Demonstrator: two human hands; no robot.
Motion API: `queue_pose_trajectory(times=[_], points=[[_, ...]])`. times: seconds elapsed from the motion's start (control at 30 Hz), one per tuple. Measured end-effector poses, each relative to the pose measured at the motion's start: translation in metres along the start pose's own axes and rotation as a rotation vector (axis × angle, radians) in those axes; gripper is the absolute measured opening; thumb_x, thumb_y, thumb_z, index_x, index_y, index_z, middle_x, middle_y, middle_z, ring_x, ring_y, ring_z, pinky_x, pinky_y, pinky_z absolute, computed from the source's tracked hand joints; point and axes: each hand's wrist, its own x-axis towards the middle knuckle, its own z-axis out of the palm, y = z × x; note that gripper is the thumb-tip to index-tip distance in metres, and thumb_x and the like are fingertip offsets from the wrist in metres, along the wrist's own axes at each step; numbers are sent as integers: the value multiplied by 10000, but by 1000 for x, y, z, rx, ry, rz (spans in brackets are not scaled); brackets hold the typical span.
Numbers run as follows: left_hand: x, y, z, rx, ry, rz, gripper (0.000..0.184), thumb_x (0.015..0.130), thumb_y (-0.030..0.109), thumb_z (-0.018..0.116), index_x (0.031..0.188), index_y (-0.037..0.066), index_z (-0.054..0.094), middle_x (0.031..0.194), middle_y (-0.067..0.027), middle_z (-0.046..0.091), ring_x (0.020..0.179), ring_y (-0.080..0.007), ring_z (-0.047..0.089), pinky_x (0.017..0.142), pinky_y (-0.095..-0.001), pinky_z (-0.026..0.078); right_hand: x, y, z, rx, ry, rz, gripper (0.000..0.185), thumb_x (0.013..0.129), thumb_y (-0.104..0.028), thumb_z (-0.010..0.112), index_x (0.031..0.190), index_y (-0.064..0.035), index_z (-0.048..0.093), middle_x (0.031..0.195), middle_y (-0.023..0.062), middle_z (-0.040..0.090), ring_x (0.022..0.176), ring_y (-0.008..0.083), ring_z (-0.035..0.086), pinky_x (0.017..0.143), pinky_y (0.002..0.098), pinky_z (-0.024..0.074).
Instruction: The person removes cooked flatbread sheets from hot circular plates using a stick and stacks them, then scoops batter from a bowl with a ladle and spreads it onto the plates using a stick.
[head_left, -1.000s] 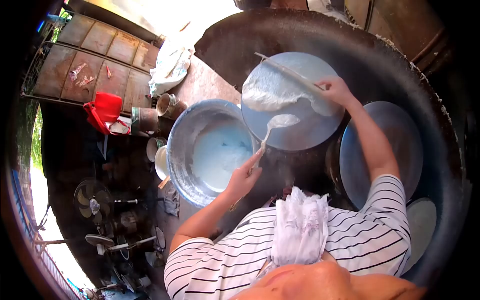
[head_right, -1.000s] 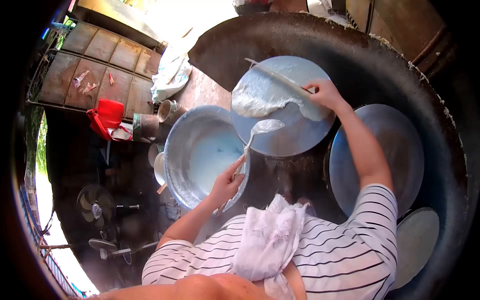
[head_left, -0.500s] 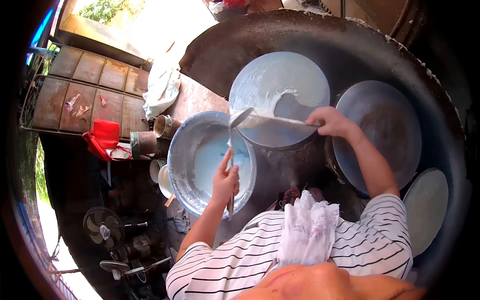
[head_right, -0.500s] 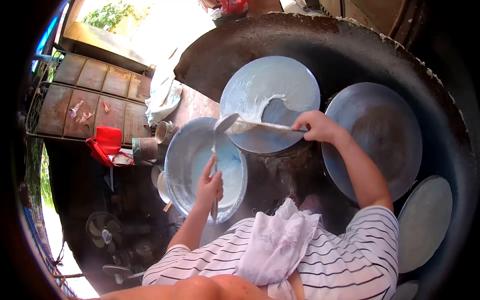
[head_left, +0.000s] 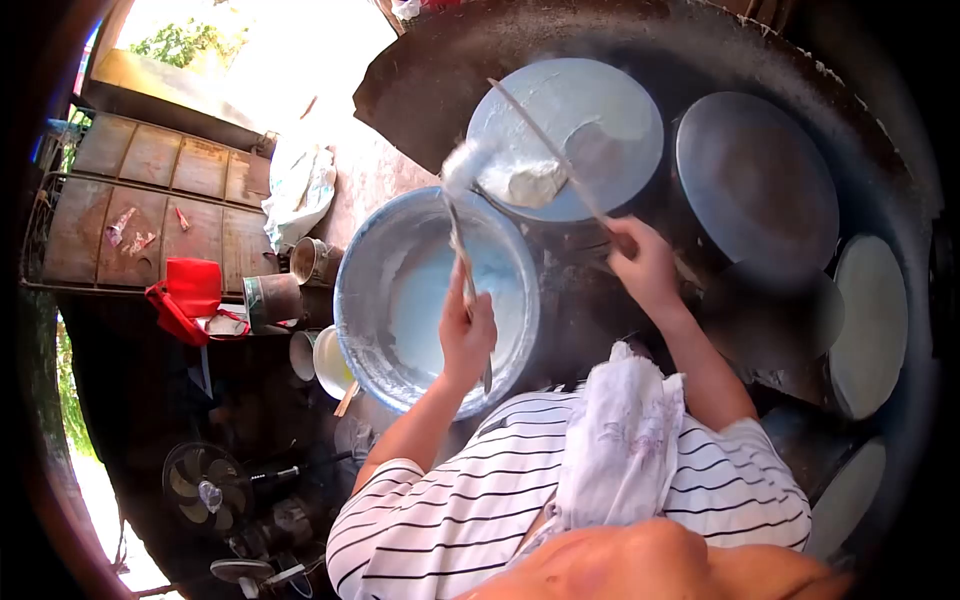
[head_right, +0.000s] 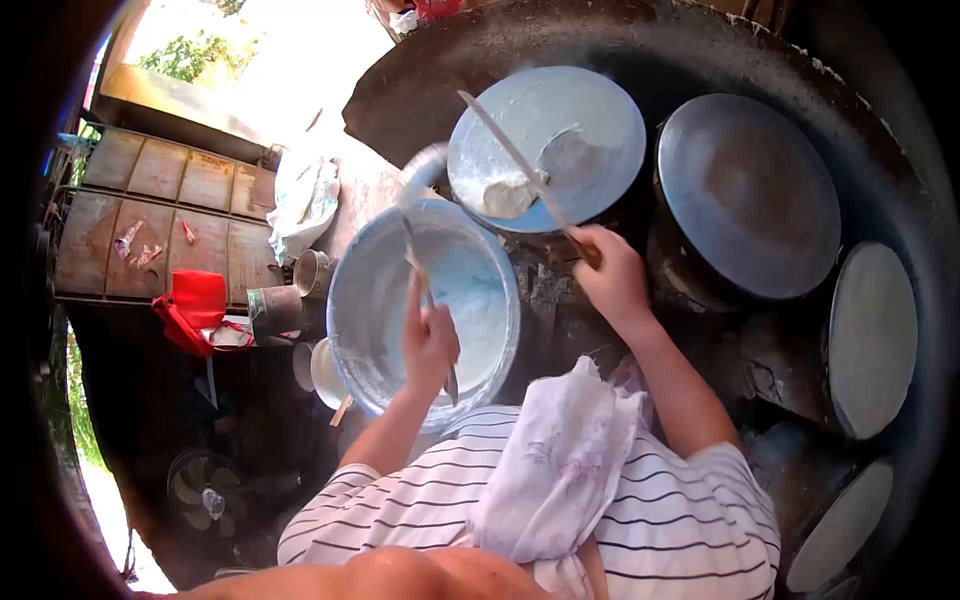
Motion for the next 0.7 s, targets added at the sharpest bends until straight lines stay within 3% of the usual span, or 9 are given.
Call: queue_pose_trajectory(times=[0.03,0.13,0.23,0.33,0.37,0.43,0.47,0.63,0.7], points=[[10,12,-8,-94,19,52,595,942,37,462,1473,114,205,598,46,430,421,-22,359,378,-201,305,7,13,52,169,-7,-47,357,730,59,546,1080,-4,579,898,114,656,785,189,626,698,299,504],[19,26,-37,-309,12,215,602,962,74,453,1481,115,149,561,45,394,407,-25,352,357,-199,304,25,5,189,548,-146,356,315,869,-77,567,1179,-65,518,788,52,649,520,71,514,465,246,427],[-6,30,-80,-375,-8,212,594,972,92,431,1481,170,134,583,18,362,373,-49,307,326,-209,282,25,22,273,746,-7,551,331,927,-158,537,1244,-177,442,758,27,563,512,70,455,419,231,398],[-29,42,-121,-413,-37,155,597,969,93,431,1481,194,140,586,18,364,371,-51,303,321,-207,283,-19,12,263,940,58,629,338,954,-222,498,1275,-166,410,813,13,490,562,67,413,458,199,355],[-30,49,-128,-457,-46,135,598,968,92,431,1480,197,141,586,17,364,372,-50,304,321,-206,282,-47,-13,246,812,89,660,233,959,-207,479,1169,-111,512,785,22,517,548,120,481,495,273,445],[-30,55,-133,-549,-72,95,598,967,89,429,1480,201,143,587,16,365,373,-49,306,321,-205,281,-82,30,256,-233,252,110,247,953,-167,470,1150,-46,558,863,64,582,691,215,567,662,340,485],[-29,56,-134,-534,-95,95,597,968,91,429,1480,201,143,585,17,362,373,-48,304,322,-205,281,-94,53,262,1,265,346,257,946,-151,470,1153,-32,563,922,89,603,784,249,577,728,360,472],[-22,44,-118,-529,-86,115,592,971,102,431,1479,203,145,570,19,346,372,-40,297,320,-204,278,-31,-25,229,716,69,693,359,955,-290,501,1287,-155,484,773,51,563,484,125,469,436,272,408],[-18,42,-113,-496,-72,89,590,972,103,430,1479,203,146,565,21,340,371,-40,295,319,-203,277,5,-21,254,819,85,652,356,949,-303,511,1291,-213,479,692,16,490,431,77,372,379,229,321]])
